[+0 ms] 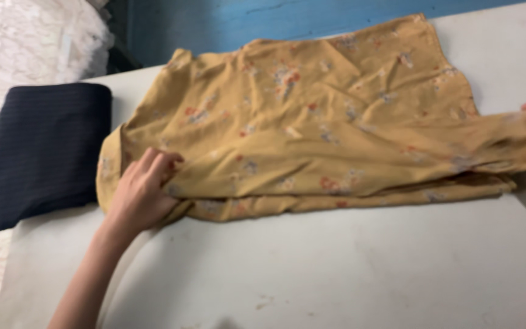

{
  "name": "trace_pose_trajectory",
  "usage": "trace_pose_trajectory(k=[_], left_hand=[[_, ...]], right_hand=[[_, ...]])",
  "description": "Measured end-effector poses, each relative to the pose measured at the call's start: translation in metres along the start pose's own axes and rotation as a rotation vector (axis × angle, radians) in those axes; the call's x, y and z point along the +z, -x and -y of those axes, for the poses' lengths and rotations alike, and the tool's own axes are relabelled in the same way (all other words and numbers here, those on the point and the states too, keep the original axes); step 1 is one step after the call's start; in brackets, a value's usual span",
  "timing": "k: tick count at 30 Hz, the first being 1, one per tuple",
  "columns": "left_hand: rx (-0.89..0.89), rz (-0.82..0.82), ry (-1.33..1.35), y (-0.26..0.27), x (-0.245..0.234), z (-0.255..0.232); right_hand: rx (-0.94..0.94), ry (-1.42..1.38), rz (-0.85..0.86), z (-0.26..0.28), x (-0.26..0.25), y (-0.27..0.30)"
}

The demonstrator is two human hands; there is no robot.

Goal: The person folds a mustard-colored floral shirt on a white table. They smooth the fabric, fold the sleeves inward, fold the sides toward the center, and then fold the shirt in half to create a compact bundle.

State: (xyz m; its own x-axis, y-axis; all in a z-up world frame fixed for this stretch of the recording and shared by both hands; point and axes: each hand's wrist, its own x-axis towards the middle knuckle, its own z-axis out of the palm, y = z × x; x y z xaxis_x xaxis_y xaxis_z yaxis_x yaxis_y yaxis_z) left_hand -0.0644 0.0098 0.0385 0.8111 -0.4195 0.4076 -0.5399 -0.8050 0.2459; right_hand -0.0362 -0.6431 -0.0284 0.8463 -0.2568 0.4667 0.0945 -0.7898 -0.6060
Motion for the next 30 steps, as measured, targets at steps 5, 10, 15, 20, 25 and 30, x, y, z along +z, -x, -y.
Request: trace_pose_trajectory(k=[5, 10, 15, 20, 25, 30], left_hand=[[0.1, 0.009, -0.058, 0.004, -0.005, 0.003], [-0.161, 0.119, 0.004, 0.011, -0.001, 0.005], [-0.049, -0.038, -0.09, 0.014, 0.004, 0.006], [0.03, 0.006, -0.089, 0.017, 0.01, 0.01], [0.007, -0.005, -0.139, 0.026, 0.013, 0.021], [-0.063, -0.231, -0.145, 0.038, 0.002, 0.035]], right_hand=[[-0.043, 0.082, 0.007, 0.013, -0.02, 0.015], [-0.247, 0.59, 0.106, 0.042, -0.033, 0.045], [-0.035, 0.417, 0.074, 0.045, -0.054, 0.038], [-0.057, 0.302, -0.07, 0.05, -0.066, 0.028], [-0.174, 0.453, 0.158, 0.068, -0.049, 0.027], [-0.422, 0.529, -0.059, 0.064, -0.051, 0.027]])
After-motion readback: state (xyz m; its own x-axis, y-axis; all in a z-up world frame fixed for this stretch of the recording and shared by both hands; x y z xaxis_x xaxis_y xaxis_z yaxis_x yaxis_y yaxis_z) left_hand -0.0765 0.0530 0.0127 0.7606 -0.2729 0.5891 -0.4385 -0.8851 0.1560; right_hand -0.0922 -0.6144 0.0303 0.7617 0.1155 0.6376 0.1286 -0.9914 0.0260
